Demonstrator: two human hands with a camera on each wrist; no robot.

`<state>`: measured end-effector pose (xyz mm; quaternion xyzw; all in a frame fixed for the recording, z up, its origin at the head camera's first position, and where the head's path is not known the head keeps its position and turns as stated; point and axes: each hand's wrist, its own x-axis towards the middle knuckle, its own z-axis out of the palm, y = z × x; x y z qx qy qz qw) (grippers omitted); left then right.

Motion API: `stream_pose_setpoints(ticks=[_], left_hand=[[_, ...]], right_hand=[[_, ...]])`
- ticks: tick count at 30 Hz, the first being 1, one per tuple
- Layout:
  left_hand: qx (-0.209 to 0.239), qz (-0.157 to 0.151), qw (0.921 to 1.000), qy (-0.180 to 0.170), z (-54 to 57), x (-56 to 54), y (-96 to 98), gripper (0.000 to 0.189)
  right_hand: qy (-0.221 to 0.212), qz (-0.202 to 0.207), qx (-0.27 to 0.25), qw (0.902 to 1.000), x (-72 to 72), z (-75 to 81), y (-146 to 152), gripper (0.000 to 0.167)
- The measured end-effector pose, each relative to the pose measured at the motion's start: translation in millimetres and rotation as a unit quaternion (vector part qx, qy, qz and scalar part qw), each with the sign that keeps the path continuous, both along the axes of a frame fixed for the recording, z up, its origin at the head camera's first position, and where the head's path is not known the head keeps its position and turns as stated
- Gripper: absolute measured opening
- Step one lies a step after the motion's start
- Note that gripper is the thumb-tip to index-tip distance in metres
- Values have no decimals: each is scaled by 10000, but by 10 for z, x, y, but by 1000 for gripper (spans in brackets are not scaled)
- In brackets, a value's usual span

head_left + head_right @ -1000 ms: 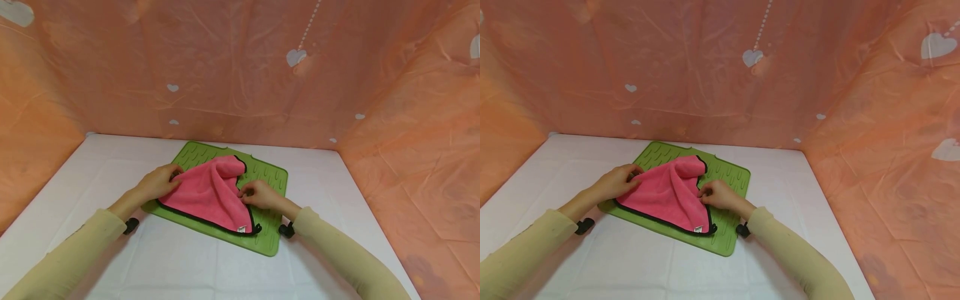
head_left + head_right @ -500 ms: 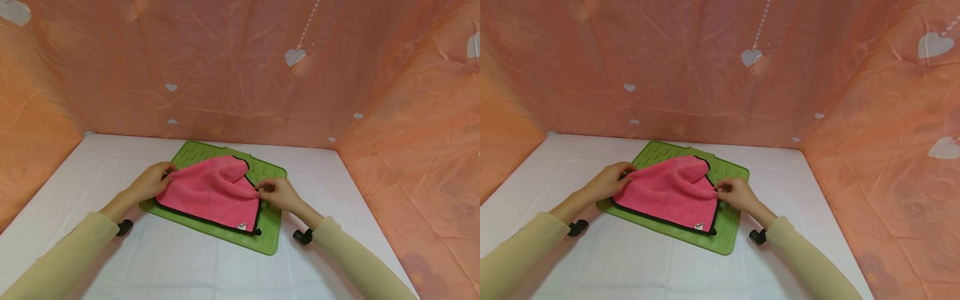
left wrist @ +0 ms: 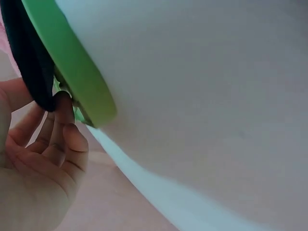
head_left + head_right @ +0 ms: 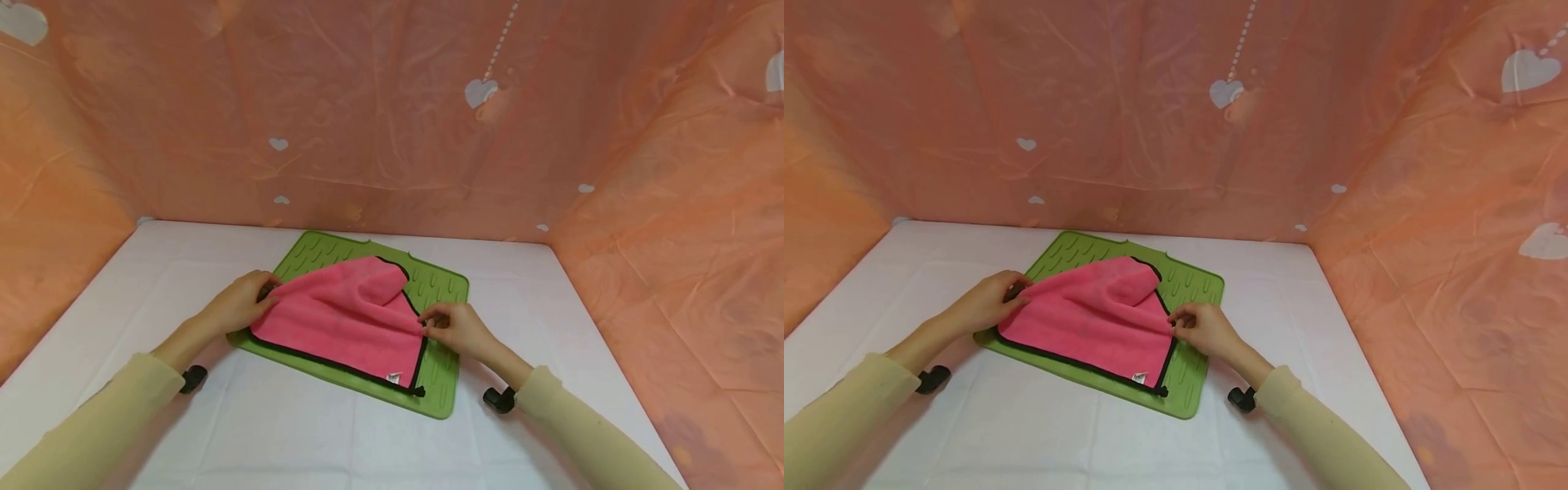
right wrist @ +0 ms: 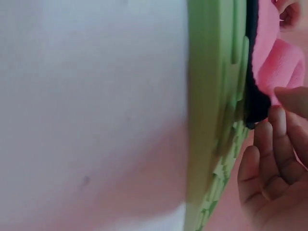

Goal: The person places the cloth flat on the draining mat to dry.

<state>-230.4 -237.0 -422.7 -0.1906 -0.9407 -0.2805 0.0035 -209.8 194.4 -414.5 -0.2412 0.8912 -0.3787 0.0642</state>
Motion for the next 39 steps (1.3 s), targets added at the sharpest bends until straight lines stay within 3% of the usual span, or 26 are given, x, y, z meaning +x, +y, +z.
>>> stream_pose_setpoints(ticks=[4, 8, 15, 25, 39], left_hand=[[-69, 8, 9999, 86, 16, 79, -60, 31], [-32, -23, 10000, 35, 23, 171, -134, 35], [100, -39, 9999, -110, 40, 327, -241, 32], [176, -116, 9984, -533, 53, 453, -259, 21], [198, -120, 9979, -608, 78, 470, -222, 22]], right_hand=[[218, 469, -199, 9985, 87, 19, -6, 12], [331, 1248, -243, 9913, 202, 12, -15, 14], [27, 2162, -86, 9763, 354, -40, -11, 15], [240, 2309, 598, 9708, 419, -79, -40, 27], [924, 2281, 894, 9651, 455, -100, -111, 15]])
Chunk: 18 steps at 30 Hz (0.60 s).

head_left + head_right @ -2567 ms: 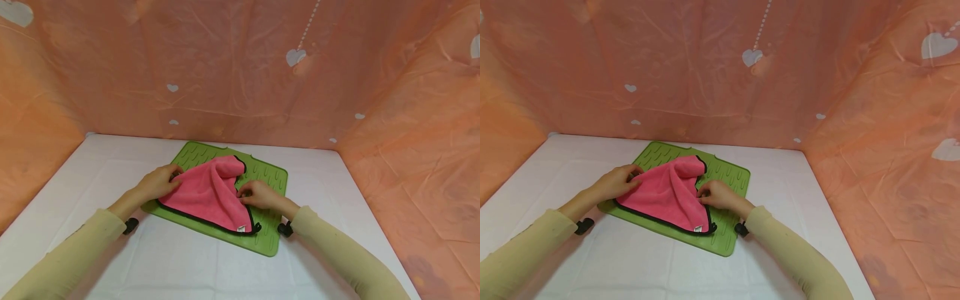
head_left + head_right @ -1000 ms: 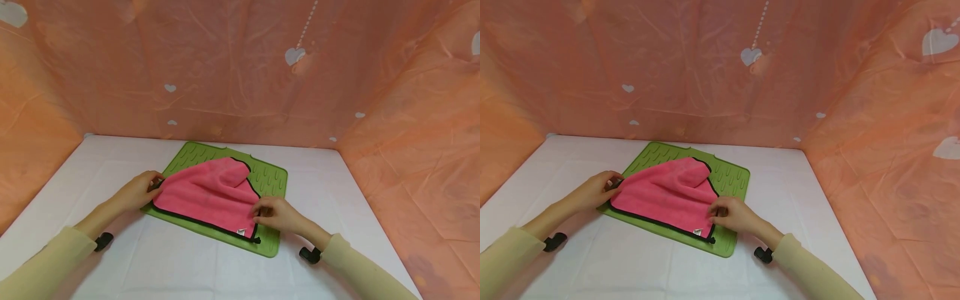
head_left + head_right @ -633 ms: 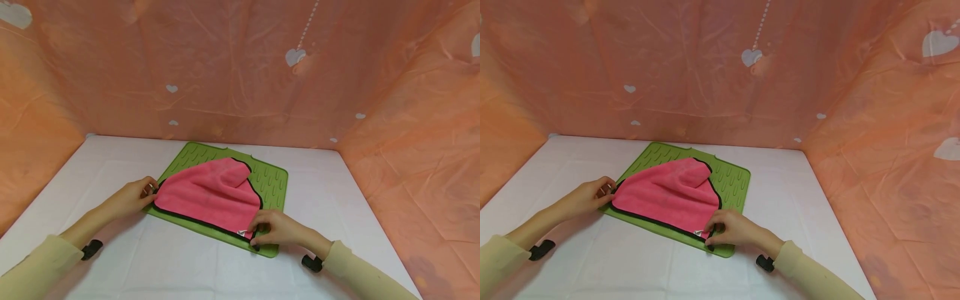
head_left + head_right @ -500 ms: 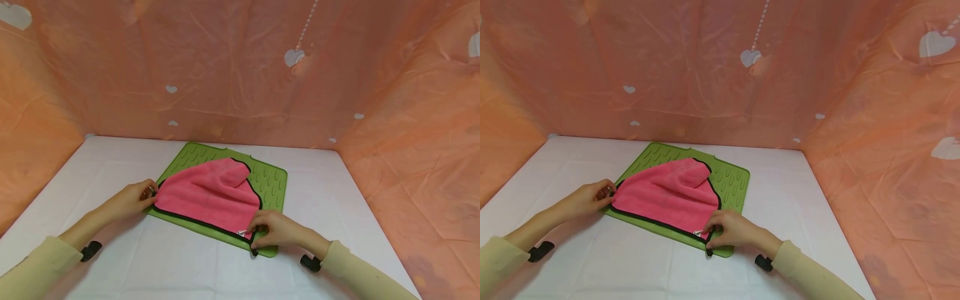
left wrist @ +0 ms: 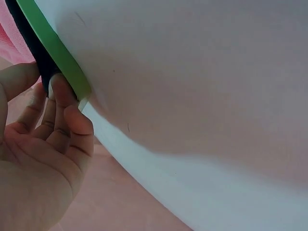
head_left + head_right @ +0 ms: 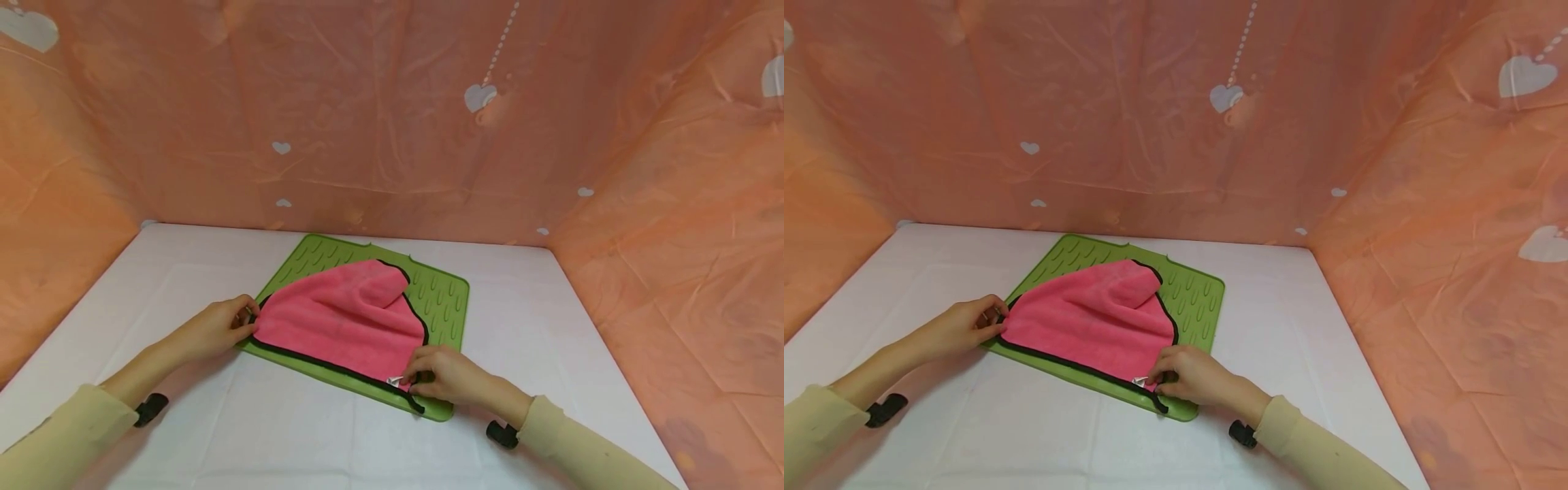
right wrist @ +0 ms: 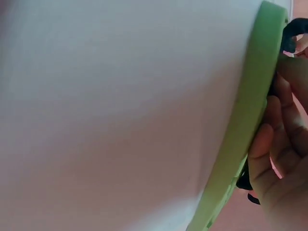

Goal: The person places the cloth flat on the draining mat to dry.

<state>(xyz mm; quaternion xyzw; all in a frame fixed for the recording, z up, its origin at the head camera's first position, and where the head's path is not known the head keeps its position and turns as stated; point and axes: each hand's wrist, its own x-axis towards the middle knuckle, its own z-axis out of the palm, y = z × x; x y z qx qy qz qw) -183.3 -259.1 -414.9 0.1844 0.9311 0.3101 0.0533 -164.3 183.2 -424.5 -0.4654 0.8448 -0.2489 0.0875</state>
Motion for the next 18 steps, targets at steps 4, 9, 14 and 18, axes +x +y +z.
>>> stream_pose_setpoints(ticks=[4, 9, 14, 18], left_hand=[[-20, -4, 10000, 17, -8, -5, 8, 22], [-33, -20, 10000, -19, -23, -18, 11, 22], [-60, 12, 10000, -65, -13, -22, 14, 24], [-89, 16, 9999, -61, -20, -27, 15, 23]], right_hand=[[-120, 37, 137, 9998, -7, 14, 10, 21], [-157, 69, 311, 9994, -34, 30, 3, 30], [434, 239, 450, 9978, -64, 11, -39, 24], [702, 292, 434, 9962, -78, -26, -54, 19]])
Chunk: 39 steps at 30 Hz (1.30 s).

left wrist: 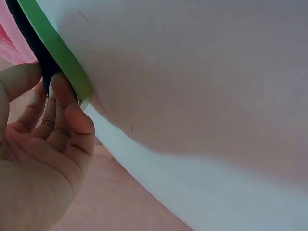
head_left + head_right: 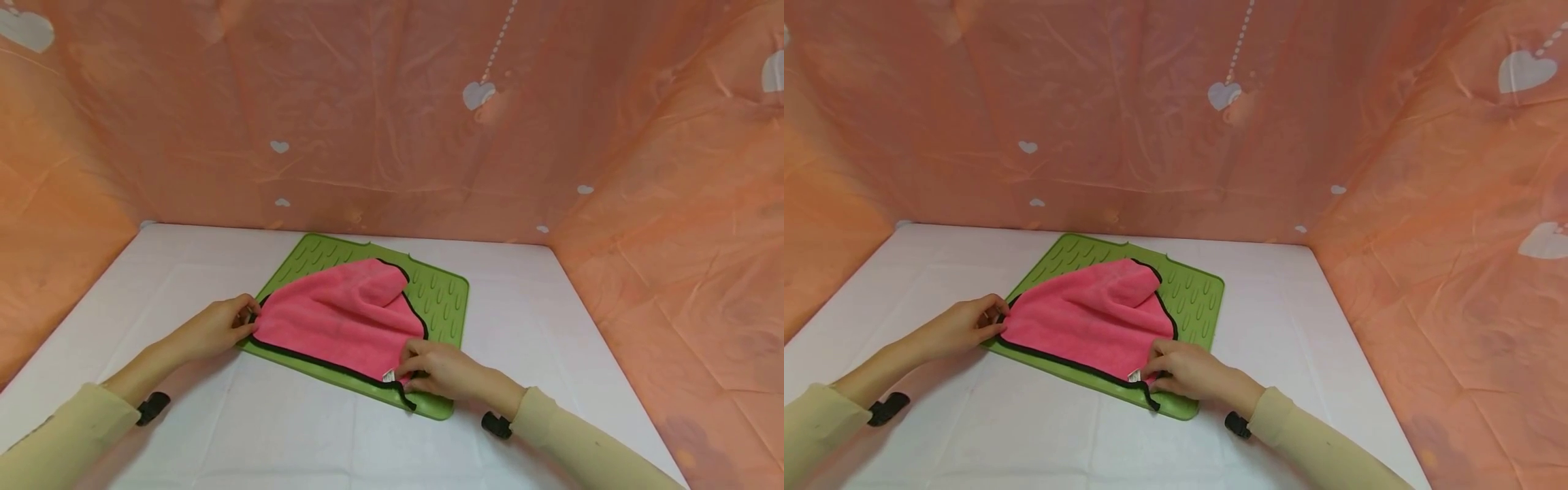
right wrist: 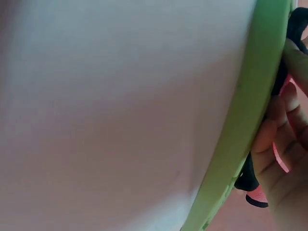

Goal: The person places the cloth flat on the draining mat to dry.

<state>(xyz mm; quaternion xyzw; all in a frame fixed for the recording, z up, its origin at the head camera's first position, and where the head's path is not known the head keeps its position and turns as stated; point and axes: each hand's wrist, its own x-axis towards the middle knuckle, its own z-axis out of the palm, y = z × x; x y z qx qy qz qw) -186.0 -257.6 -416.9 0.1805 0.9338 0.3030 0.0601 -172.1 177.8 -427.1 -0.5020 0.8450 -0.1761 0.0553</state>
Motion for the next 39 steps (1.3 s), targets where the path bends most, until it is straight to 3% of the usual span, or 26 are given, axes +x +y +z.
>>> stream_pose_setpoints(ticks=[20, 26, 30, 33, 39], left_hand=[[-51, -155, 9996, -240, 56, 35, -60, 21], [-67, -135, 9999, -51, 62, 19, -52, 19], [-104, -29, 9998, 193, 78, -25, -31, 17], [-118, 48, 9992, 368, 111, -93, 19, 16], [-102, 107, 9977, 655, 188, -303, 229, 16]], right_hand=[[-379, 418, -348, 9978, 72, 24, -7, 13], [-453, 398, -411, 9973, 69, 49, 13, 14], [-1005, 177, -453, 9938, 49, 112, 58, 17], [-1308, -131, -761, 9884, -15, 168, 97, 19], [-1171, -933, -1714, 9738, -253, 226, 126, 17]])
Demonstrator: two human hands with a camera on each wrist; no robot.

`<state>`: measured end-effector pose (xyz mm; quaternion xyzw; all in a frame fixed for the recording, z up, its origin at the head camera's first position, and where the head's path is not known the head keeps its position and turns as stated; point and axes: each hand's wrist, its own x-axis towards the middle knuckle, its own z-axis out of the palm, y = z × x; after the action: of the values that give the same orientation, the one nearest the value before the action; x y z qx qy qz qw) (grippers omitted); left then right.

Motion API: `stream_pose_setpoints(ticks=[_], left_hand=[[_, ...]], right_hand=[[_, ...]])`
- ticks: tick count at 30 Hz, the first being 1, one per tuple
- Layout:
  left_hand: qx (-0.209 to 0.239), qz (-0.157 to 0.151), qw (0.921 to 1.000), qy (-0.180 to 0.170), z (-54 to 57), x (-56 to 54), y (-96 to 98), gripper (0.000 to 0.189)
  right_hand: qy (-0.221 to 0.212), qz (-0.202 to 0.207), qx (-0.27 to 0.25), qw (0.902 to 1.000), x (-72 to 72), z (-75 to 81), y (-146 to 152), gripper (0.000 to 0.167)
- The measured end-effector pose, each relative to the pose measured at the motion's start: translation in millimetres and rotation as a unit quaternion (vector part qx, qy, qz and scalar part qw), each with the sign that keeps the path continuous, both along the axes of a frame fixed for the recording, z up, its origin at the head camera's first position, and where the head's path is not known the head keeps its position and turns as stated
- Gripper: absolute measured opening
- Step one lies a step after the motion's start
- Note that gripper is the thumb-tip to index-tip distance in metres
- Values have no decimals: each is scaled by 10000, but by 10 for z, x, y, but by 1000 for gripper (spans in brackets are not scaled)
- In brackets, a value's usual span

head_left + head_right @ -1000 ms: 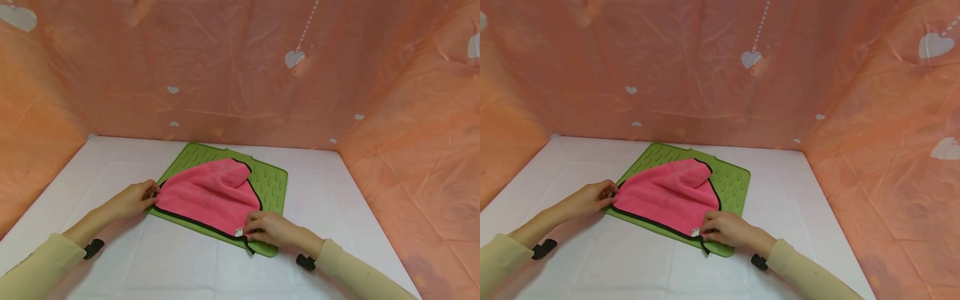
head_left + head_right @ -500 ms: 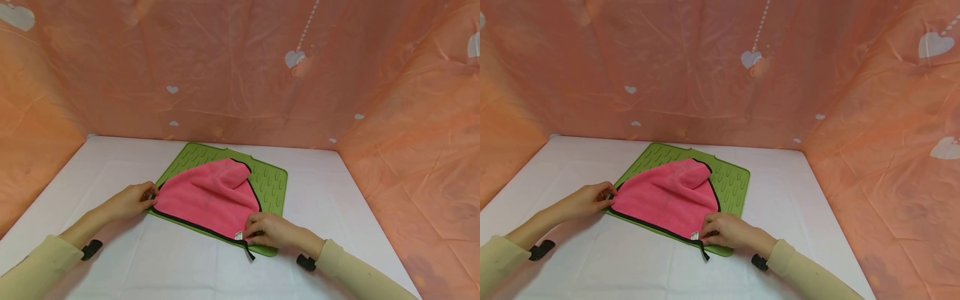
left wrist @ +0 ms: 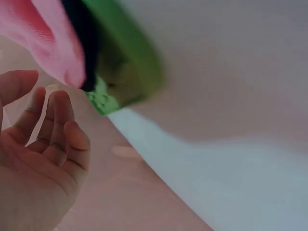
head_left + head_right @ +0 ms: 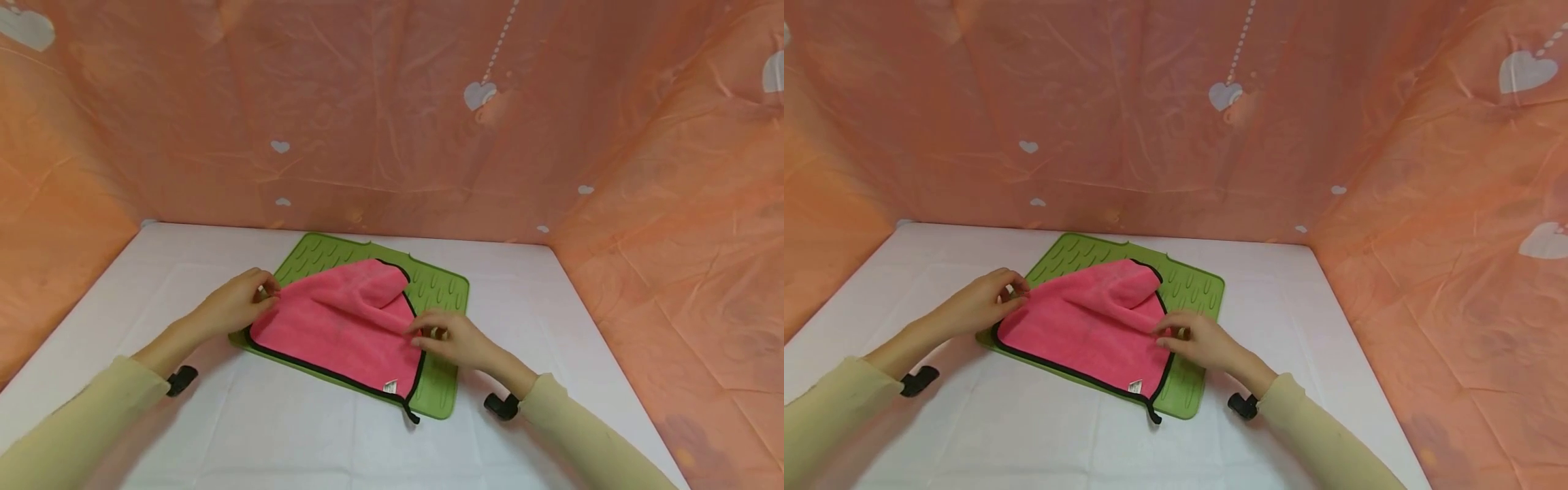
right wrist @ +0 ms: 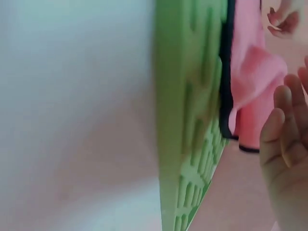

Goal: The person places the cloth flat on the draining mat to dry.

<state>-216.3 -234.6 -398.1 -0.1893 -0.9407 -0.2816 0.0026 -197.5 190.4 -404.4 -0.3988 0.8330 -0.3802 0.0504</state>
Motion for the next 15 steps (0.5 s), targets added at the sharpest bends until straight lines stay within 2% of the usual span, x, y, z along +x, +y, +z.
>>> stream_pose_setpoints(ticks=[4, 8, 11, 15], left_hand=[[54, 5, 9998, 195, 40, -182, 169, 18], [221, -48, 9991, 346, 62, -385, 322, 20], [273, -78, 9992, 279, 64, -537, 410, 22], [247, -124, 9995, -141, 36, -683, 487, 27]], right_hand=[[-110, -822, -134, 9965, -188, 15, -9, 18], [-430, -1483, -40, 9880, -361, -9, -33, 23], [-719, -1744, 29, 9820, -467, -29, -55, 26], [-946, -1817, 251, 9785, -584, -80, -80, 28]])
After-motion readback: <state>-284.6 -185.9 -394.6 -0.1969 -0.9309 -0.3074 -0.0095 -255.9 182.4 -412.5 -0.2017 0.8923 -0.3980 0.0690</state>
